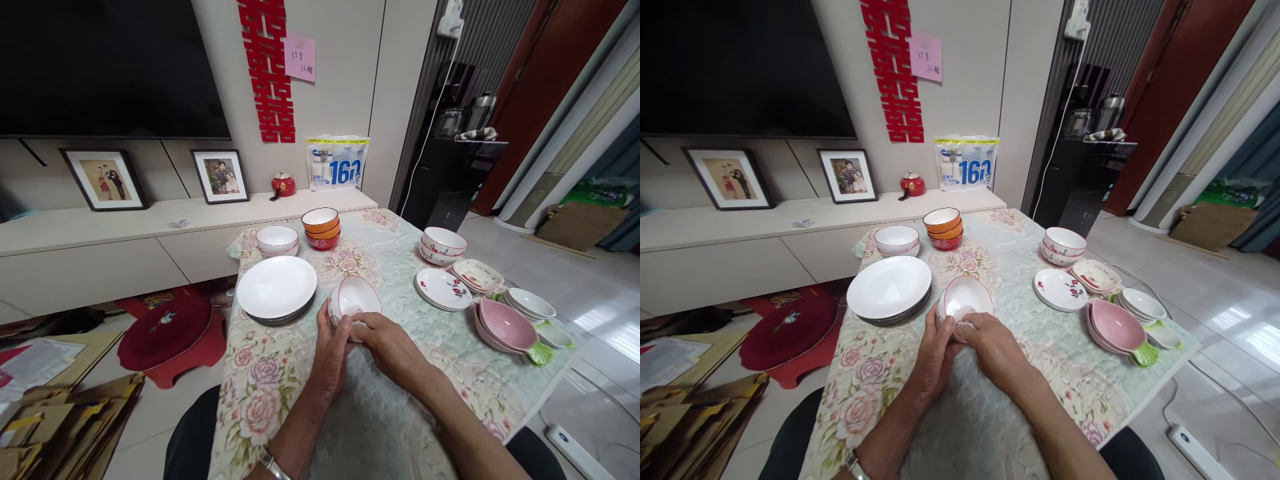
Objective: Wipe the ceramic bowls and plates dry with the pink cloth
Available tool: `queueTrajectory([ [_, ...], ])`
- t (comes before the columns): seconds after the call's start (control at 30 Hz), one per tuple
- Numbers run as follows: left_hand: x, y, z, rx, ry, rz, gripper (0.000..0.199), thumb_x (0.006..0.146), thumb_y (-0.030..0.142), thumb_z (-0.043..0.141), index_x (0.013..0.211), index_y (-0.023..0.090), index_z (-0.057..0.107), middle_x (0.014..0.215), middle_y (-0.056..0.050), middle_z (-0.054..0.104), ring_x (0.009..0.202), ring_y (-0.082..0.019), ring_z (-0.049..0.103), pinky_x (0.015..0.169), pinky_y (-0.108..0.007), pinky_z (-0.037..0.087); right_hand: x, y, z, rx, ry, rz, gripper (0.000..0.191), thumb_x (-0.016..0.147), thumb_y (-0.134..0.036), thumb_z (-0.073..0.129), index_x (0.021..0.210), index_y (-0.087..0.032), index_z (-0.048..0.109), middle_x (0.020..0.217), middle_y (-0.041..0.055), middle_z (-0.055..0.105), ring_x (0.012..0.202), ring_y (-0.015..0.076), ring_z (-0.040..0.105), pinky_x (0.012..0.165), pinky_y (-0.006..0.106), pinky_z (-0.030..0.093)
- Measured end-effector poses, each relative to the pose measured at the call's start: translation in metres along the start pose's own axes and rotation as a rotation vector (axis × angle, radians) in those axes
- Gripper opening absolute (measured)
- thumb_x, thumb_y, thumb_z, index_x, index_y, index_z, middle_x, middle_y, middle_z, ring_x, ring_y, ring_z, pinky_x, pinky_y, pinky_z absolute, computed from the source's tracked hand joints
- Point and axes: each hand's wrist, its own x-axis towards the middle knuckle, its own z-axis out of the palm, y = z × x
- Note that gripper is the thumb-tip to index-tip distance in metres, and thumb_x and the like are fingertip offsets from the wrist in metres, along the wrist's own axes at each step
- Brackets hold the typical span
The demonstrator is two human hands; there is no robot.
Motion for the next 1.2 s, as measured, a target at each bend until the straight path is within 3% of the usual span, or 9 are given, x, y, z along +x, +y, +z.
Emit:
queueTrajectory([
  [0.2,-0.004,-0.002,0.000,0.036,-0.067,0.099,0.080,0.083,0.043,0.068,0.148,0.024,0.026,0.153,-0.014,0.040,0.139,-0.026,0.041,0.109,-0.034,0.039,0.006,-0.016,0.017,0.350,0.227,0.070,0.035,0.091,-0.016,0.054,0.125,-0.026,0.055,0.125,0.0075,0.060,0.113,0.0212,0.057,0.096,0.036,0.047],
  [0.4,-0.002,0.005,-0.002,-0.044,-0.038,0.000,0.076,0.087,0.047,0.061,0.149,0.025,0.024,0.139,-0.016,0.054,0.120,-0.028,0.059,0.096,-0.040,0.050,0.003,-0.010,-0.001,0.097,-0.048,-0.087,0.053,0.083,0.001,0.046,0.126,-0.027,0.057,0.134,0.0062,0.057,0.122,0.0223,0.051,0.103,0.040,0.041],
  [0.53,-0.001,0.001,0.001,-0.091,-0.039,0.010,0.083,0.083,0.043,0.068,0.149,0.026,0.021,0.139,-0.016,0.054,0.120,-0.030,0.059,0.096,-0.043,0.050,0.000,-0.003,0.001,-0.069,-0.005,0.005,0.038,0.088,-0.002,0.043,0.110,-0.025,0.065,0.121,0.0059,0.064,0.113,0.0236,0.056,0.097,0.039,0.044],
  [0.63,-0.003,-0.003,0.003,-0.062,-0.043,0.052,0.087,0.078,0.040,0.073,0.149,0.027,0.024,0.145,-0.015,0.049,0.130,-0.030,0.051,0.104,-0.041,0.045,0.002,-0.006,0.013,0.072,0.106,0.051,0.029,0.092,-0.009,0.045,0.109,-0.024,0.063,0.107,0.0058,0.066,0.099,0.0210,0.061,0.085,0.033,0.049],
  [0.73,-0.005,-0.003,0.002,-0.014,-0.070,0.092,0.088,0.078,0.042,0.073,0.149,0.027,0.024,0.148,-0.014,0.048,0.135,-0.027,0.046,0.110,-0.038,0.039,0.005,-0.012,0.021,0.282,0.261,0.081,0.033,0.091,-0.016,0.053,0.122,-0.025,0.056,0.117,0.0075,0.063,0.106,0.0218,0.060,0.092,0.036,0.049],
  [0.83,-0.006,0.001,0.000,-0.022,-0.078,0.065,0.085,0.083,0.045,0.067,0.151,0.027,0.021,0.142,-0.015,0.053,0.130,-0.027,0.052,0.106,-0.039,0.042,0.006,-0.015,0.016,0.319,0.158,0.004,0.045,0.086,-0.012,0.057,0.129,-0.026,0.052,0.126,0.0071,0.059,0.116,0.0217,0.056,0.097,0.035,0.047],
  [0.97,-0.003,0.004,-0.002,-0.077,-0.064,0.022,0.079,0.086,0.047,0.062,0.151,0.027,0.021,0.134,-0.016,0.058,0.118,-0.029,0.061,0.096,-0.041,0.051,0.002,-0.007,0.001,0.054,-0.016,-0.076,0.047,0.084,0.000,0.046,0.120,-0.026,0.061,0.127,0.0057,0.060,0.116,0.0223,0.055,0.099,0.038,0.043],
  [1.07,-0.002,0.001,0.000,-0.099,-0.076,0.010,0.081,0.086,0.043,0.064,0.151,0.028,0.019,0.138,-0.016,0.055,0.120,-0.029,0.059,0.095,-0.042,0.051,0.000,-0.002,0.001,-0.057,0.007,-0.001,0.042,0.084,0.000,0.043,0.110,-0.025,0.065,0.121,0.0060,0.063,0.112,0.0228,0.056,0.096,0.038,0.043],
  [1.2,-0.004,-0.004,0.002,-0.074,-0.104,0.065,0.085,0.082,0.039,0.070,0.150,0.028,0.020,0.148,-0.014,0.046,0.133,-0.028,0.048,0.107,-0.039,0.042,0.002,-0.007,0.015,0.141,0.138,0.088,0.025,0.091,-0.011,0.048,0.107,-0.024,0.062,0.105,0.0053,0.064,0.098,0.0198,0.060,0.084,0.032,0.048],
])
